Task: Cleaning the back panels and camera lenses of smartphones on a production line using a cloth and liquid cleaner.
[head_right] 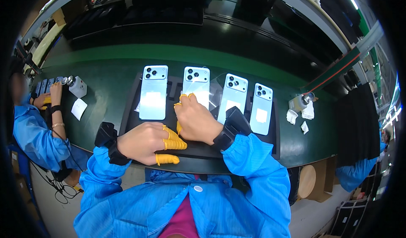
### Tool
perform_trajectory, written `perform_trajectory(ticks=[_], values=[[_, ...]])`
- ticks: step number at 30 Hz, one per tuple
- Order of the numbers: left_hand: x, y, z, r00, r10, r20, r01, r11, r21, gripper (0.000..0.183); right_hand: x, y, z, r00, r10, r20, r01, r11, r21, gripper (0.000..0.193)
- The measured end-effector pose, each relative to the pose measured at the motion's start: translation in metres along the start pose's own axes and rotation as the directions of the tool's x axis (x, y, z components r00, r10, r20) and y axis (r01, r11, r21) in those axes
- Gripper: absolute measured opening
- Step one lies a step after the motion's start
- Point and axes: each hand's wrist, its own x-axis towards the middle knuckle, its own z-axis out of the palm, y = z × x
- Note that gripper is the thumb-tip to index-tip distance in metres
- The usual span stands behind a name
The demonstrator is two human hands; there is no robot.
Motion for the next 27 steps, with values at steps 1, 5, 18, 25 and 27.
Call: perform_trajectory(ticks=[1, 5, 18, 25, 27], values=[[-0.001, 0.001, -0.002, 0.997, 0.041, -0.058, -0.043, 0.998, -0.038, 0.039, 0.001, 0.004, 0.002, 1.0, -0.012, -0.029, 0.013, 0.999, 0.052, 0.034], [0.001, 0.002, 0.003, 0.984, 0.036, -0.176, -0.041, 0.999, -0.027, 0.048, 0.006, 0.044, -0.009, 0.955, 0.286, 0.073, -0.276, 0.777, 0.565, 0.017], [0.02, -0.014, 0.048, 0.984, -0.089, -0.152, 0.114, 0.979, 0.168, 0.077, 0.018, 0.045, -0.121, 0.788, 0.293, -0.542, 0.241, 0.664, 0.708, 0.012], [0.001, 0.006, 0.034, 0.988, 0.063, -0.14, -0.065, 0.998, -0.009, 0.061, 0.096, -0.024, 0.018, 0.95, -0.195, -0.242, 0.245, 0.95, 0.195, 0.024], [-0.019, 0.014, 0.032, 0.977, 0.113, -0.18, -0.126, 0.99, -0.059, 0.056, 0.089, -0.026, 0.02, 0.98, -0.159, -0.123, 0.183, 0.959, 0.218, 0.03]])
